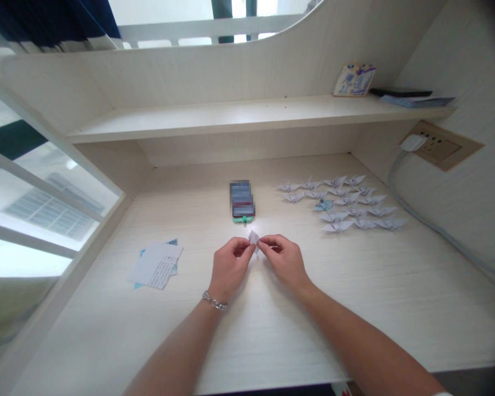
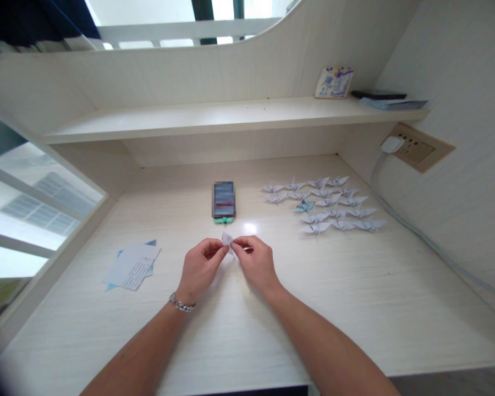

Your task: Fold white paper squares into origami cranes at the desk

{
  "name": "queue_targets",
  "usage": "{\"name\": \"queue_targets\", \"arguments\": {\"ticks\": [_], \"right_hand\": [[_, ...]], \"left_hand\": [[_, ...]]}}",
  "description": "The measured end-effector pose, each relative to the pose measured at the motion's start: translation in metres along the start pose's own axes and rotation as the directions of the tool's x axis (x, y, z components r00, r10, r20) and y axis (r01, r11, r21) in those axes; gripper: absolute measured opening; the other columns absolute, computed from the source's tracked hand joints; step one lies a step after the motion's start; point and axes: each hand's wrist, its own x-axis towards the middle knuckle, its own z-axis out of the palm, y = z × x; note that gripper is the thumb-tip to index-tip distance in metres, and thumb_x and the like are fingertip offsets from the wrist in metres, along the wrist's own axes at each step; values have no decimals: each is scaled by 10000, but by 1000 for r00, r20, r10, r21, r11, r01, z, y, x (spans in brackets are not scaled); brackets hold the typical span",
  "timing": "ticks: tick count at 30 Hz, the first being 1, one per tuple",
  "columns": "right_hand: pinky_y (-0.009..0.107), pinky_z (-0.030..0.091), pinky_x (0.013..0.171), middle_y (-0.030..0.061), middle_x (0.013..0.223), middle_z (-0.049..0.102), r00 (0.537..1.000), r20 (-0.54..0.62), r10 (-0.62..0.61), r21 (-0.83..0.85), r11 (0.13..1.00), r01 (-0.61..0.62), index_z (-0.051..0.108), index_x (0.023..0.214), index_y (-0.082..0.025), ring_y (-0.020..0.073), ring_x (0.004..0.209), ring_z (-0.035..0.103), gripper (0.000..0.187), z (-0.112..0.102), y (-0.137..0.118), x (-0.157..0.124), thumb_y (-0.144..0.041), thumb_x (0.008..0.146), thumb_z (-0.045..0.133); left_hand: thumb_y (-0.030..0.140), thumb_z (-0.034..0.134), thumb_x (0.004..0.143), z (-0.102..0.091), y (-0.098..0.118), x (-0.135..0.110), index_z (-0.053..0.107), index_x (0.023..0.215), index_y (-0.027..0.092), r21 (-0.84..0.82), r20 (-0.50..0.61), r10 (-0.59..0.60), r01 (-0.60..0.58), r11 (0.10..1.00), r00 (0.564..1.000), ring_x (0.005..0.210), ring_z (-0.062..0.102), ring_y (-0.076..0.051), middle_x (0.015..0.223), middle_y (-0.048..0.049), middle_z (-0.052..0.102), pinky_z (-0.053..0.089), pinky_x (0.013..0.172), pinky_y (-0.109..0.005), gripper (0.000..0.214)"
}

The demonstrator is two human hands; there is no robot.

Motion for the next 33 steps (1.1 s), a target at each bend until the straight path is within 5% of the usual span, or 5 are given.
{"name": "queue_targets", "arguments": {"ticks": [33], "right_hand": [[255, 489, 654, 27, 721, 664, 999, -10, -44, -24, 999, 44, 649, 774, -164, 152, 660, 615, 112, 4, -2, -1, -233, 740, 568]], "left_hand": [[222, 524, 802, 3, 3, -4, 627, 880, 169, 210, 17, 218, -216, 953, 976, 730, 589, -124, 827, -40, 647, 483, 706, -252, 140]]}}
